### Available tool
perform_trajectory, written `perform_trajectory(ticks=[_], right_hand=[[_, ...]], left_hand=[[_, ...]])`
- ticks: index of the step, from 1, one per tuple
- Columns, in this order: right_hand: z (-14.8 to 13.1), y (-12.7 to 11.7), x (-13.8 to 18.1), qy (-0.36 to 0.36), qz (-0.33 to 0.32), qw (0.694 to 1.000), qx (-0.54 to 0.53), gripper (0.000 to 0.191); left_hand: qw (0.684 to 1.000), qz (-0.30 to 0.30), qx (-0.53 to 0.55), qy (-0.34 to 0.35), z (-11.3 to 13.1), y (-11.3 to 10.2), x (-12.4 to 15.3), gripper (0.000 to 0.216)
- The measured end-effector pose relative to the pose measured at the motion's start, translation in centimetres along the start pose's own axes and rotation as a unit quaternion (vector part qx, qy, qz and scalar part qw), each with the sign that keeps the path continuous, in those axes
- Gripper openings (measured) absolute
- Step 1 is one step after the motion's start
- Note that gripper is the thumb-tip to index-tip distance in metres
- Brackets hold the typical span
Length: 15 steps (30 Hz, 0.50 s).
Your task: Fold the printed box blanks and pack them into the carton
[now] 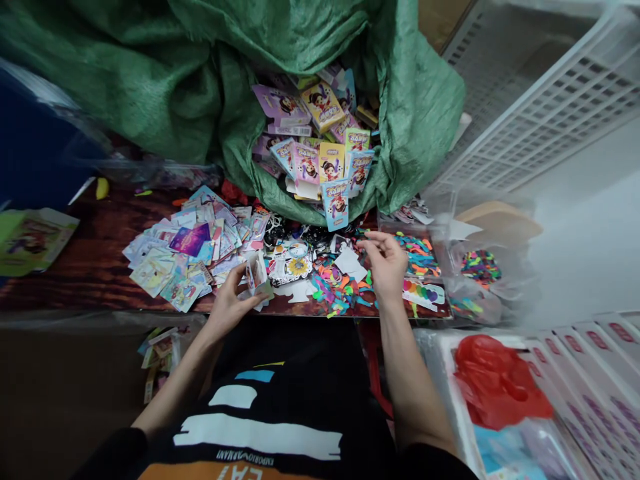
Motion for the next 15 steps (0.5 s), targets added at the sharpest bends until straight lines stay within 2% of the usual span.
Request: perform_trajectory(ticks=[2,5,7,9,12,15], right_hand=[[0.7,1.0,0.0,0.085,-0.055,0.987,-0.127,0.019],[2.7,3.1,1.3,0.232,-0.116,0.928,-0.267,0.019],[4.4,4.9,3.0,0.323,-0.155,0.881,-0.310,0.018],[5.5,6.8,5.0,0.383,-0.204,0.844,-0.316,0.018],[6.0,8.5,6.8,0.412,-0.254,0.819,-0.307,0.022],[5.5,9.0,6.8,0.384,-0.267,0.838,-0.281,0.023]], left_hand=[[1.000,-0.002,0.009,0.001,0.0,0.2,0.2,0.069],[1.000,0.000,0.014,0.007,0.1,0.5,0.4,0.068],[1.000,0.000,0.012,0.004,0.0,0.6,0.5,0.071],[1.000,-0.001,0.002,0.002,-0.2,0.6,0.5,0.073],[1.000,-0.004,-0.010,0.006,-0.2,0.5,0.6,0.072],[1.000,-0.001,-0.016,0.007,0.0,0.4,0.5,0.073]])
Point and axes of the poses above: each hand's wrist, its own x-axis away from the middle knuckle, its own y-axis out of the palm, z = x × y, the point moved 10 cm from there along -x, towards the middle knuckle, and after that the axes turned 5 degrees about z, right-handed, at the moved point
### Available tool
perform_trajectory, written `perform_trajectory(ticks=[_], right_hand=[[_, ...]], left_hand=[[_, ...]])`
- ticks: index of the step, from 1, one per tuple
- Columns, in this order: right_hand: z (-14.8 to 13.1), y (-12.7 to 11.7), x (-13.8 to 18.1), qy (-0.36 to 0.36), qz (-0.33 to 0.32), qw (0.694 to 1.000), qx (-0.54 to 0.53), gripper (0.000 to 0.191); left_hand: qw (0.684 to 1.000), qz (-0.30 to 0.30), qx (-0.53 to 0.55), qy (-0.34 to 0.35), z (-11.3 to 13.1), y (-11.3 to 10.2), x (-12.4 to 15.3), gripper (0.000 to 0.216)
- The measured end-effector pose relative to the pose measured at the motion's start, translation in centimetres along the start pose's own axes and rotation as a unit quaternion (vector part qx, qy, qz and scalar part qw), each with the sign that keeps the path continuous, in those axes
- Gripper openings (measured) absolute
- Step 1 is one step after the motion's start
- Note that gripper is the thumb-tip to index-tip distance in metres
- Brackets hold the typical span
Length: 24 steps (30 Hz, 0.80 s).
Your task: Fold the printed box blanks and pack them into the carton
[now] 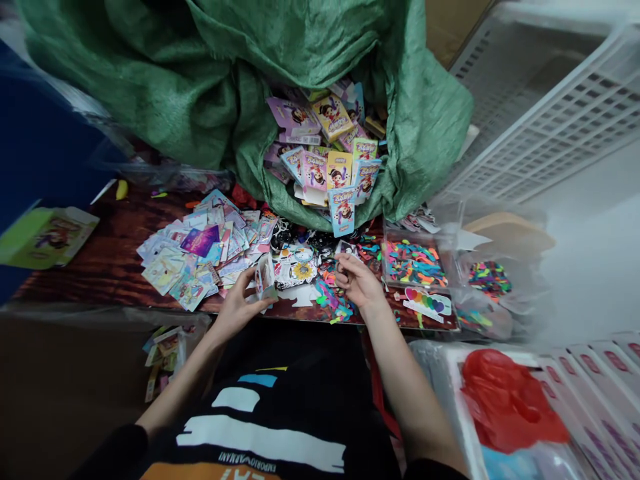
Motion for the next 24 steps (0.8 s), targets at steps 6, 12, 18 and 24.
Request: perform_trajectory(ticks=[6,12,18,24], right_hand=[[0.0,1.9,-1.0,-0.033,0.004,0.976,0.216,0.025],[-2.3,4.5,-3.3,-0.213,0.050,0.845,0.487,0.013],[-2.5,7.5,-4.6,-0.261,0.066,0.707,0.655,0.026],[-4.2,6.6,-5.5,-0.244,0.143,0.675,0.681,0.035]], left_hand=[[1.000,-0.004,-0.019,0.019,1.4,0.4,-0.1,0.070],[0.992,0.034,-0.100,0.068,2.4,-0.7,-0.1,0.067],[0.978,0.078,-0.169,0.088,1.2,-2.1,-0.3,0.067],[0.977,0.083,-0.187,0.057,0.6,-2.9,-0.5,0.068]])
Point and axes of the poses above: each hand's wrist, its own x-axis away from the middle knuckle, its own y-axis out of the palm, z = x × y, the point moved 10 cm from there along -x, towards the middle knuckle, and after that the axes turned 5 degrees about z, right-handed, at the moved point
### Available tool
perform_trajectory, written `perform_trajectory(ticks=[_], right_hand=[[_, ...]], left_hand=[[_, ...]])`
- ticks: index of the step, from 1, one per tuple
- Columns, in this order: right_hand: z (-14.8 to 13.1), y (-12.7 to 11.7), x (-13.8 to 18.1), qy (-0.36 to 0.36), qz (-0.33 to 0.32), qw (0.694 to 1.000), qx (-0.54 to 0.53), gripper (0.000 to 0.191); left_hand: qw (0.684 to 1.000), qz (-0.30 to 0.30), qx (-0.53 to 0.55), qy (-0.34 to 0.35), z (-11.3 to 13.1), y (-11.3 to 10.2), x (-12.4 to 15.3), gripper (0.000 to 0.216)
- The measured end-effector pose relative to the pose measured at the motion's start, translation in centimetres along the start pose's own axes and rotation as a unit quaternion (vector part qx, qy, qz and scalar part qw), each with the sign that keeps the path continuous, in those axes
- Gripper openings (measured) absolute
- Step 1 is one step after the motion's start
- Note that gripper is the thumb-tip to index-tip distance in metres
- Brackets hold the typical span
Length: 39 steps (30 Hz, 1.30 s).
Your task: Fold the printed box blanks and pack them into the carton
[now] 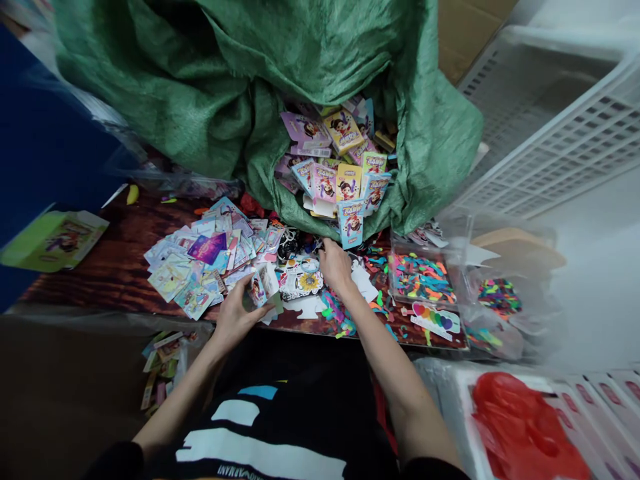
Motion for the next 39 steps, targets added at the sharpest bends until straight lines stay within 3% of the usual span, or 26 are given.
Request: perform_trajectory(ticks=[3,7,12,18,24,27,33,36,39], right_hand=[[1.9,-0.9,-0.2,0.015,0.014,0.994,-0.104,0.044],[4.3,-2.2,-0.5,0.025,0.030,0.957,-0.286,0.051],[5.4,-4.4,-1.8,0.039,0.086,0.932,-0.349,0.059],[4.3,-3.8,-2.0,0.020,0.032,0.956,-0.291,0.024],[5.7,-3.4,-1.6,0.018,0.039,0.961,-0.273,0.035],[5.5,-3.0,-1.7,0.009,0.027,0.969,-0.246,0.031],[0.5,0.1,-1.7,-0.053,-0.037,0.994,-0.092,0.030],[-2.0,2.3,-1.8,-0.084,-0.083,0.992,0.031,0.028],[-2.8,3.2,-2.1,-0.087,-0.097,0.989,0.074,0.024]], left_hand=[[1.000,-0.001,-0.002,-0.008,-0.4,-0.7,-0.1,0.068],[1.000,0.006,0.002,-0.007,-0.6,-1.3,-0.5,0.068],[1.000,0.006,0.009,0.006,0.2,-0.5,-1.3,0.069],[0.999,0.005,0.006,0.031,1.8,0.4,-1.5,0.070],[0.999,-0.003,0.029,0.029,1.7,0.6,-1.1,0.068],[0.998,-0.012,0.044,0.041,2.0,0.8,-1.0,0.064],[0.998,-0.017,0.060,0.008,1.4,1.4,-1.1,0.067],[0.997,-0.022,0.070,0.009,1.2,1.4,-1.0,0.068],[0.997,-0.023,0.074,0.012,0.8,0.9,-0.9,0.068]])
Point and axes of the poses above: each hand's wrist, its own x-axis away from the middle knuckle, its own y-axis out of the palm, z = x × y, the point moved 10 cm from there along -x, towards the middle knuckle, and after that the axes turned 5 degrees about z, right-handed, at the moved point
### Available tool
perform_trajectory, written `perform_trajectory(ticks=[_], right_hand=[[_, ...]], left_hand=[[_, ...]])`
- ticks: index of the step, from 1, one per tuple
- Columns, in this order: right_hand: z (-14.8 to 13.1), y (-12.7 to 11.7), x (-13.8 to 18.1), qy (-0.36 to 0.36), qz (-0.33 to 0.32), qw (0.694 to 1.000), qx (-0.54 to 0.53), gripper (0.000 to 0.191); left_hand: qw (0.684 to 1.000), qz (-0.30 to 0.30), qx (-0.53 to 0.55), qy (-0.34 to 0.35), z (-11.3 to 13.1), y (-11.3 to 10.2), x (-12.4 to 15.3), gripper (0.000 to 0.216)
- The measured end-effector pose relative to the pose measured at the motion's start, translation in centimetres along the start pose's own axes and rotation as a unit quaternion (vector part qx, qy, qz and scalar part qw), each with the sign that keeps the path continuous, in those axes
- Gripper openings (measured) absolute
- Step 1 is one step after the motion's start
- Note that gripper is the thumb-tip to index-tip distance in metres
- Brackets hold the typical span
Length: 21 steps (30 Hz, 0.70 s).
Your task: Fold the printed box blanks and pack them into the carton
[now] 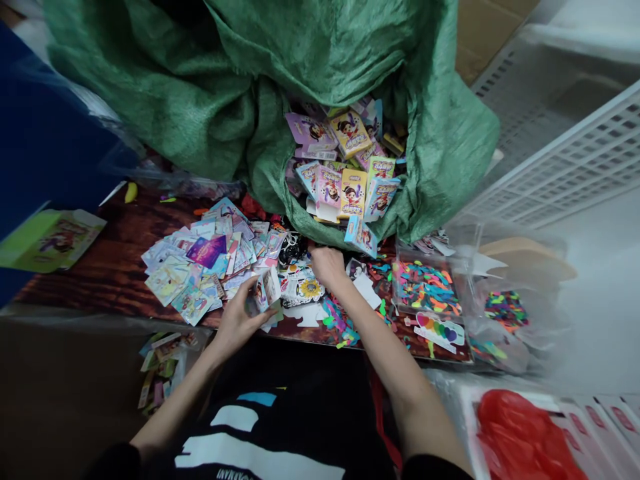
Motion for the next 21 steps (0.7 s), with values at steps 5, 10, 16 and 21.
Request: perform_trajectory(ticks=[5,10,16,21], right_hand=[[0.9,-2.1,-0.4,0.017,0.049,0.984,-0.170,0.012],[2.7,-6.0,0.6,0.085,0.083,0.863,-0.491,0.021],[0.7,-10.9,3.3,0.074,0.082,0.792,-0.600,0.029],[-1.8,-11.2,5.5,0.060,0.026,0.755,-0.652,0.030]], left_hand=[[1.000,0.008,0.015,0.014,-0.4,-1.4,0.1,0.063],[0.997,0.038,0.056,0.022,-0.1,-1.9,-0.2,0.061],[1.000,-0.005,0.016,0.026,1.3,0.2,-0.6,0.065],[0.999,-0.032,-0.003,0.031,2.0,1.3,-0.3,0.067]])
Point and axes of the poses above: each hand's wrist, its own x-axis away from the middle knuckle, its own y-axis out of the palm, z = x × y, the point moved 10 cm from there along -x, towards the middle knuckle, and after that the axes turned 5 degrees about z, right-handed, at the moved point
